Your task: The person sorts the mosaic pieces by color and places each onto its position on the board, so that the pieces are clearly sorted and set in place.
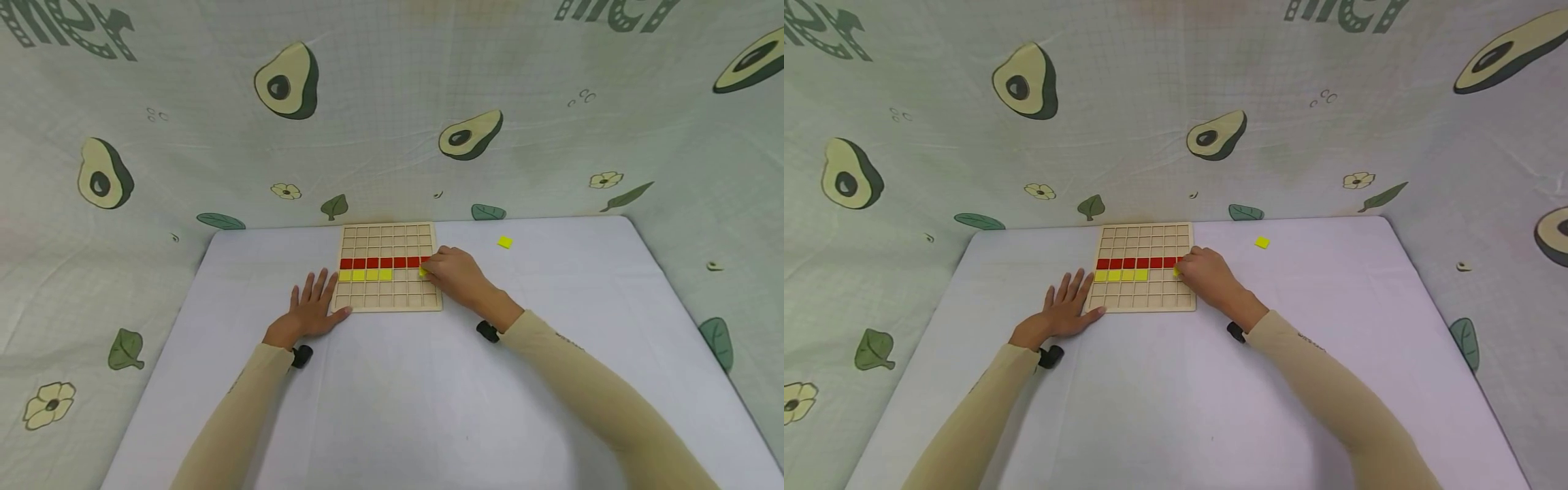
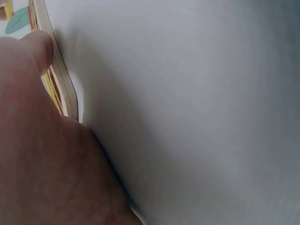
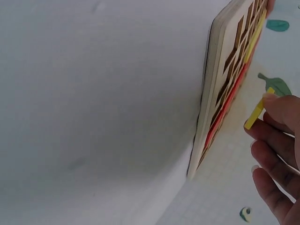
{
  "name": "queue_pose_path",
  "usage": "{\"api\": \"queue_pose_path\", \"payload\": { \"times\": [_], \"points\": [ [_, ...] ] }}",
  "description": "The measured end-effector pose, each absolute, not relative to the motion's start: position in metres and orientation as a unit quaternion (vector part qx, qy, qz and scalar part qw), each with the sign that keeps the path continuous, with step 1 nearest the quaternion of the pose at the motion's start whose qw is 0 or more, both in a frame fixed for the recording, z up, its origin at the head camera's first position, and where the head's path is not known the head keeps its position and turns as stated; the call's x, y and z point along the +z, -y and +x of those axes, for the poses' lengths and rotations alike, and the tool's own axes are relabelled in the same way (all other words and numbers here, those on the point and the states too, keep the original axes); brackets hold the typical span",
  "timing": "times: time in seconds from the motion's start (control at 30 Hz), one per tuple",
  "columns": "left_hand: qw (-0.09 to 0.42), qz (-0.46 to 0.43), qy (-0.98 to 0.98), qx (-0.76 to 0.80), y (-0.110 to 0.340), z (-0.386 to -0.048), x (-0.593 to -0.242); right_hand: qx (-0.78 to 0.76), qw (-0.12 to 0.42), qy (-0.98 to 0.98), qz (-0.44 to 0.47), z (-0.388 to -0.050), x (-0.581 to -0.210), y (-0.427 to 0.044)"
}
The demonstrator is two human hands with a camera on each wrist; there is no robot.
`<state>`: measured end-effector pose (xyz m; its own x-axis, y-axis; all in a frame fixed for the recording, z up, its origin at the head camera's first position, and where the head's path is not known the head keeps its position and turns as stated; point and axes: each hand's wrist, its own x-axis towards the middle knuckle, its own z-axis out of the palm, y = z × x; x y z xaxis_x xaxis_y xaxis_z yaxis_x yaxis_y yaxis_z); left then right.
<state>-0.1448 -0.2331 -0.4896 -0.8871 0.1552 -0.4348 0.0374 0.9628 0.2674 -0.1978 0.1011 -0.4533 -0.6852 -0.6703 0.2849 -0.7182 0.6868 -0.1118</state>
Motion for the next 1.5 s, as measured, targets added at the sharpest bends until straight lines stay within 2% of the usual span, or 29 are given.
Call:
{"api": "queue_pose_path", "payload": {
  "times": [0.17, 0.57, 1.17, 1.5],
  "points": [
    [0.235, 0.048, -0.962, 0.130, 0.230, -0.143, -0.483, 0.096, 0.102, 0.913, 0.384, -0.200, -0.458, -0.085],
    [0.234, 0.045, -0.962, 0.132, 0.234, -0.147, -0.494, 0.078, 0.085, 0.916, 0.385, -0.203, -0.464, -0.058],
    [0.224, 0.049, -0.965, 0.128, 0.235, -0.147, -0.496, 0.053, 0.082, 0.919, 0.382, -0.208, -0.464, -0.042],
    [0.227, 0.048, -0.964, 0.128, 0.235, -0.147, -0.496, -0.012, 0.087, 0.918, 0.388, -0.209, -0.465, -0.036]
  ]
}}
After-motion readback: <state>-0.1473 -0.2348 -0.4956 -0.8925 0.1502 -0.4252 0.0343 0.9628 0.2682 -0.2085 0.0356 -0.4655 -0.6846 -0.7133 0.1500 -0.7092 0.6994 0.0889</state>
